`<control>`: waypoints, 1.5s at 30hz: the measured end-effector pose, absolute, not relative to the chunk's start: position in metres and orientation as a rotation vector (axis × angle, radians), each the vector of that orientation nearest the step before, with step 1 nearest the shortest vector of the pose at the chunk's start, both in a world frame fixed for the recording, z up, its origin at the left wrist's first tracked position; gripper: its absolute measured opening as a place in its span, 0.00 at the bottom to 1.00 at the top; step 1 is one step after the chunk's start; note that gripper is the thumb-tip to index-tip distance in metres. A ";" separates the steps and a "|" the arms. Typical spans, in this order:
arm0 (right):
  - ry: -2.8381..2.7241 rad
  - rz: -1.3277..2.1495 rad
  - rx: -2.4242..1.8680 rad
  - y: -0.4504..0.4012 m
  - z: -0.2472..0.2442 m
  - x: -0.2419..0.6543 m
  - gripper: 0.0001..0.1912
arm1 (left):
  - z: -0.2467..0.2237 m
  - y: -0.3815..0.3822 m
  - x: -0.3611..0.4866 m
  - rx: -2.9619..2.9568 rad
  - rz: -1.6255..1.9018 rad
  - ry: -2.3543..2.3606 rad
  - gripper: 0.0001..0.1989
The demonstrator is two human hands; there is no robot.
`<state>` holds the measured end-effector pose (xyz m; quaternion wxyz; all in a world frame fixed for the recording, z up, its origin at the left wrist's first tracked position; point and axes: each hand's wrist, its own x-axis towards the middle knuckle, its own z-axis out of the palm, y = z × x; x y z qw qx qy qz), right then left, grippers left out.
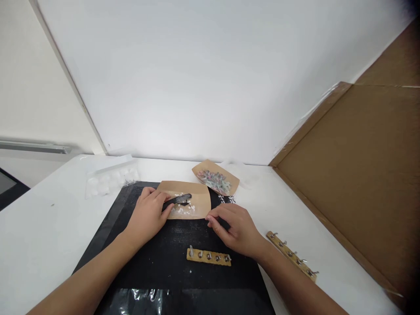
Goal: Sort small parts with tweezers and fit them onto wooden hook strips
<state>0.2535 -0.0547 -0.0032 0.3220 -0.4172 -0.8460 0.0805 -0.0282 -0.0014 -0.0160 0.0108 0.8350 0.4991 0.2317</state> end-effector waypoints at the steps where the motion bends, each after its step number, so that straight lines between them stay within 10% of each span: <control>1: -2.222 0.204 -1.115 -0.054 -0.004 0.254 0.08 | -0.016 -0.001 -0.028 2.594 0.719 1.552 0.12; 19: -1.859 -0.238 -1.829 -0.019 0.032 0.288 0.19 | 0.003 -0.010 -0.022 2.158 0.992 1.625 0.08; 30: -2.484 0.274 -2.152 0.088 0.041 0.304 0.29 | 0.004 -0.015 -0.022 2.137 1.054 1.615 0.11; 45: -2.264 0.417 -1.982 0.097 0.037 0.314 0.07 | 0.008 -0.019 -0.021 2.186 1.006 1.625 0.12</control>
